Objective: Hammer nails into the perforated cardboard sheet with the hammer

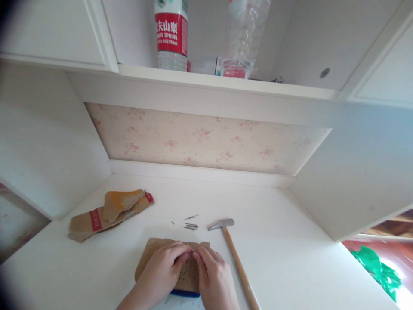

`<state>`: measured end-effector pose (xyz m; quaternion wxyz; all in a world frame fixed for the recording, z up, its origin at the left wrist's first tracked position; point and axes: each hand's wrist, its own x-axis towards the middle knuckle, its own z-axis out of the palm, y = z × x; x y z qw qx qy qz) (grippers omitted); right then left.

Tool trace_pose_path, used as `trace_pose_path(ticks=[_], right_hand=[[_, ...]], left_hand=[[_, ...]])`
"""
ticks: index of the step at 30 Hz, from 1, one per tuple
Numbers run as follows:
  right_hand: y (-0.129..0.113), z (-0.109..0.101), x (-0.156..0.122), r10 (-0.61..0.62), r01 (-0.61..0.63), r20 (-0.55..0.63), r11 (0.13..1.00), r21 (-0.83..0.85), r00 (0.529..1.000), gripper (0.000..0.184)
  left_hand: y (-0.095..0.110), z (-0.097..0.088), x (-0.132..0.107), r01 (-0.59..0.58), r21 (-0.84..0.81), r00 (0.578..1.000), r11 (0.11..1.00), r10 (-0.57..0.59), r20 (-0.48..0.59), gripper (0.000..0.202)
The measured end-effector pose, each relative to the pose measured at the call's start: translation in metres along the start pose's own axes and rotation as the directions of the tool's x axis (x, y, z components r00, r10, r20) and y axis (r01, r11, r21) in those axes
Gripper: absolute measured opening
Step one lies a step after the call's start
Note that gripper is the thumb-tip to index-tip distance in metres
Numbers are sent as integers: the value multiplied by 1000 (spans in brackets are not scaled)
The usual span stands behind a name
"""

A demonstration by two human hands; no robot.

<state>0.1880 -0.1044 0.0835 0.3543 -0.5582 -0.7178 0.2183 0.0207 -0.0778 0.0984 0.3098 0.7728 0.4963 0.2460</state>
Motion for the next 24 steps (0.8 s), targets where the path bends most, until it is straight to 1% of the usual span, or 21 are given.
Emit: trace_pose_path(ticks=[3,8,10,15,19,22,24], right_hand=[[-1,0,2,-12,11,-14,1000,-23,1000,28],[-2,-1,3,13,-13,5,999,-38,1000,25],[-2,0,2,17,-16,16,999,-38,1000,25],[3,2,-3,-34,35,12,997,-65,999,25],[6,2,-5,-28,29,12,997,-74,1000,24],[8,2,-8,-21,21,-1,1000,-6,1000,20],[11,1,-13,3,0,-47,998,70,999,22]], left_hand=[[0,-1,1,-5,-34,1000,999,5,-11,30],[6,-4,-2,-45,-139,992,989,27,-127,27],[9,-4,-1,-71,-154,988,986,48,-145,25],[9,7,3,-146,-211,984,967,119,-136,19],[5,16,4,-197,-212,976,957,170,-137,19],[3,17,4,-201,-194,975,960,176,-138,18],[2,16,3,-197,-187,975,962,173,-136,17]])
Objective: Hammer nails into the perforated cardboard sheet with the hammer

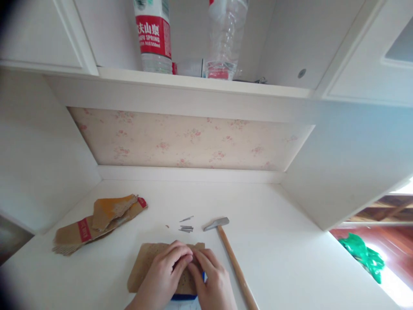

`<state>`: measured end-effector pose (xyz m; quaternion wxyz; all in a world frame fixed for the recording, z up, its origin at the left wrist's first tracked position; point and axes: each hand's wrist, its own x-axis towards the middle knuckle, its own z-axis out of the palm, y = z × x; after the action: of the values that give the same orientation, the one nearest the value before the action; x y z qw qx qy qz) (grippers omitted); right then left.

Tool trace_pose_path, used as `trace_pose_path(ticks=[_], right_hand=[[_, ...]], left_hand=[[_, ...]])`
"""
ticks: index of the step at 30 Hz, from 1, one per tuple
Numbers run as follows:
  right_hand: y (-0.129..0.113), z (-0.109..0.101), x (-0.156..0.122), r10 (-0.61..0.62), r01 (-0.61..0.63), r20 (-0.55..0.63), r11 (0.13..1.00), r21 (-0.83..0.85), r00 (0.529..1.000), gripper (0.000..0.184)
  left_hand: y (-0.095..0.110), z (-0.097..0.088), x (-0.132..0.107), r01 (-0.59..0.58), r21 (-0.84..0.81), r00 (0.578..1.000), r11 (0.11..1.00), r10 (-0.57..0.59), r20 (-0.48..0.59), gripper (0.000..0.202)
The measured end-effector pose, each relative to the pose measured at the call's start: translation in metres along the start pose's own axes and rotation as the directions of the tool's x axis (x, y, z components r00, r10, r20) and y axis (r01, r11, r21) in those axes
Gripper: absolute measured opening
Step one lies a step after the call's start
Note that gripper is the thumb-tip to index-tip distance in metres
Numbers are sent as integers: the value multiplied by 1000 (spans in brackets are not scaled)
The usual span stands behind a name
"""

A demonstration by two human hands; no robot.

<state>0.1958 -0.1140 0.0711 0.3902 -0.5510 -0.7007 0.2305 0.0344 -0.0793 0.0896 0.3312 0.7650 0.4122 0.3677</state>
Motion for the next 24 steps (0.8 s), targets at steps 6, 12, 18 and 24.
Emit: trace_pose_path(ticks=[6,12,18,24], right_hand=[[29,-16,-34,240,-232,-280,971,62,929,32],[90,-54,-80,272,-385,-355,873,-301,894,40],[133,-55,-103,333,-378,-188,726,-574,924,54],[117,-35,-77,376,-373,-118,731,-571,919,42]], left_hand=[[2,-1,0,44,40,999,998,-43,-16,24],[-5,1,0,67,44,998,997,-67,-15,28],[-11,5,-4,37,56,999,998,-36,-21,25],[-10,5,-4,4,87,999,996,-2,-33,26]])
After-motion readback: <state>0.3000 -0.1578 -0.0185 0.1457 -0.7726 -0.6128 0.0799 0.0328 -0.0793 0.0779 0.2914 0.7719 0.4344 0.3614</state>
